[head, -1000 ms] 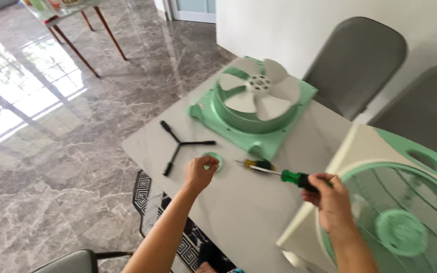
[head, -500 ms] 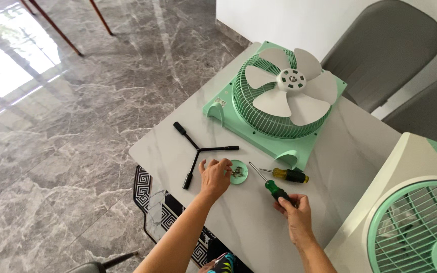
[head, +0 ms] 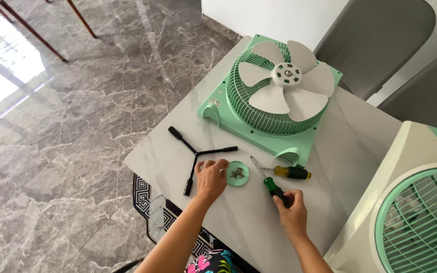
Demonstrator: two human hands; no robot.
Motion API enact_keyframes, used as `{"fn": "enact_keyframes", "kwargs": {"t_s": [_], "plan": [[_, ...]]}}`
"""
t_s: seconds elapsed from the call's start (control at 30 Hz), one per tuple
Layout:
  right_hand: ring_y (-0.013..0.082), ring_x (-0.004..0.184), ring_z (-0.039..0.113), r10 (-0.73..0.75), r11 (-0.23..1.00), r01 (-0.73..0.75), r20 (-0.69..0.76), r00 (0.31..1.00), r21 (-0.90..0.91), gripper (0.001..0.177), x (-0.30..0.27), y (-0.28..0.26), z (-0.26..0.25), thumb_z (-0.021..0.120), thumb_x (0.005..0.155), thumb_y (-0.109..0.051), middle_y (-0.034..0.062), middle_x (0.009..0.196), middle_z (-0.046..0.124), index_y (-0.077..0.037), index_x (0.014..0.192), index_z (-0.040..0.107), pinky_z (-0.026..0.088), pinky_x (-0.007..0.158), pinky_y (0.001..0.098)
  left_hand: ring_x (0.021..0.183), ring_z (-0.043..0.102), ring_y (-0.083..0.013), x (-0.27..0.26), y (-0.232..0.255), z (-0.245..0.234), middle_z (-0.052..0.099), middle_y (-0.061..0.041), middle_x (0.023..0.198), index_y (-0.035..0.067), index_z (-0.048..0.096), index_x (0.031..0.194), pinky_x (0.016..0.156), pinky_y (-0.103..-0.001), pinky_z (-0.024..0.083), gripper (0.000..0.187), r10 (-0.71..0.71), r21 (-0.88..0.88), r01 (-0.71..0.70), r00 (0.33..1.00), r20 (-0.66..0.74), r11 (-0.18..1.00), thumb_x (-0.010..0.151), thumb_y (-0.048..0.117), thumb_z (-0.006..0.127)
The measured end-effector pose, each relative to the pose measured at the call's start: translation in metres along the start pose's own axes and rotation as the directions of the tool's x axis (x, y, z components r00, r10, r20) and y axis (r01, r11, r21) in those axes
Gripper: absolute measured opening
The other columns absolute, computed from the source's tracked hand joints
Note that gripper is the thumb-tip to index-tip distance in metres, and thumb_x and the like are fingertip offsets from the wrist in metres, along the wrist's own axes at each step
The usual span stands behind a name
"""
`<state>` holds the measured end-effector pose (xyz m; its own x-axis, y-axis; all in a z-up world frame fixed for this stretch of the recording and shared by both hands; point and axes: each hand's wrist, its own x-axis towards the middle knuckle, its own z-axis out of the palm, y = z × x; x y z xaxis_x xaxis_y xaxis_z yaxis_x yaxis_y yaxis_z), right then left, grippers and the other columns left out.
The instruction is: The person uses a screwdriver to remove screws from the front grill of a green and white electric fan, then detaches the grill and wipes the fan blades and housing with a white cloth. The person continues wiping the internal motor and wiring area after opening the rear casing.
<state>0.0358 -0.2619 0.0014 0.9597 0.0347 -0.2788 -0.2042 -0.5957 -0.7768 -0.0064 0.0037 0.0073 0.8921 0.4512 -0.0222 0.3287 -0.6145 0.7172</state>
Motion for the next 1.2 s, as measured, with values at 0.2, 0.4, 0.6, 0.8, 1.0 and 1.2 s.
{"fn": "enact_keyframes", "kwargs": {"t_s": [0.2,0.4,0.6,0.8,1.0,1.2], "plan": [[0.0287,0.093,0.065,-0.210,0.950,0.195,-0.038,0.977,-0.243,0.039,0.005,0.004,0.000,0.080,0.083,-0.031,0.0140,0.100,0.067,-0.007,0.105,0.058,0.054,0.083,0.0415,0.112,0.060,-0.0238,-0.005,0.017,-0.010,0.075,-0.001,0.102,0.016,0.073,0.105,0.108,-0.048,0.033,0.022,0.131,-0.032,-0.135,0.985,-0.115,0.990,0.086,0.008,0.068],[0.0298,0.095,0.064,-0.332,0.910,0.301,-0.064,0.941,-0.284,0.035,0.006,-0.005,-0.008,0.082,0.078,-0.027,0.0092,0.098,0.069,-0.008,0.100,0.063,0.053,0.082,0.0424,0.109,0.061,-0.0291,-0.004,0.061,0.000,0.075,-0.003,0.101,0.014,0.076,0.098,0.094,-0.042,0.048,0.020,0.283,-0.135,-0.300,0.950,-0.133,0.944,0.081,0.005,0.070],[0.0242,0.091,0.068,-0.239,0.971,0.239,-0.133,0.962,-0.013,0.025,0.001,-0.012,-0.097,0.077,0.084,-0.019,0.0067,0.099,0.071,-0.009,0.102,0.064,0.056,0.078,0.0365,0.108,0.062,-0.0310,-0.001,0.154,0.019,0.075,-0.005,0.105,0.009,0.074,0.098,0.094,-0.042,0.050,0.017,0.489,-0.198,-0.500,0.866,-0.106,0.843,0.083,0.003,0.069],[0.0257,0.090,0.069,-0.456,0.876,0.311,-0.423,0.783,-0.369,0.025,0.008,0.029,-0.269,0.078,0.084,-0.017,0.0083,0.098,0.069,-0.008,0.104,0.067,0.056,0.080,0.0388,0.113,0.060,-0.0316,-0.021,0.263,0.065,0.074,-0.005,0.115,0.009,0.075,0.098,0.095,-0.042,0.050,0.016,0.578,-0.320,-0.534,0.814,0.057,0.783,0.084,0.004,0.069],[0.0363,0.117,0.056,-0.442,0.780,0.113,-0.414,0.796,-0.616,0.060,0.003,0.072,-0.377,0.087,0.073,-0.031,0.0176,0.122,0.060,-0.005,0.120,0.061,0.048,0.094,0.0471,0.123,0.056,-0.0324,-0.051,0.347,0.129,0.069,-0.007,0.126,0.009,0.073,0.105,0.097,-0.044,0.050,0.017,0.596,-0.373,-0.491,0.763,0.252,0.787,0.088,0.010,0.069],[0.0340,0.131,0.044,-0.307,0.757,0.090,-0.230,0.923,-0.648,0.090,0.006,0.080,-0.398,0.089,0.068,-0.046,0.0139,0.137,0.050,-0.008,0.138,0.048,0.033,0.107,0.0532,0.124,0.054,-0.0336,-0.082,0.392,0.176,0.066,-0.008,0.128,0.009,0.072,0.108,0.101,-0.043,0.047,0.020,0.553,-0.328,-0.463,0.784,0.282,0.824,0.088,0.010,0.069]]}}
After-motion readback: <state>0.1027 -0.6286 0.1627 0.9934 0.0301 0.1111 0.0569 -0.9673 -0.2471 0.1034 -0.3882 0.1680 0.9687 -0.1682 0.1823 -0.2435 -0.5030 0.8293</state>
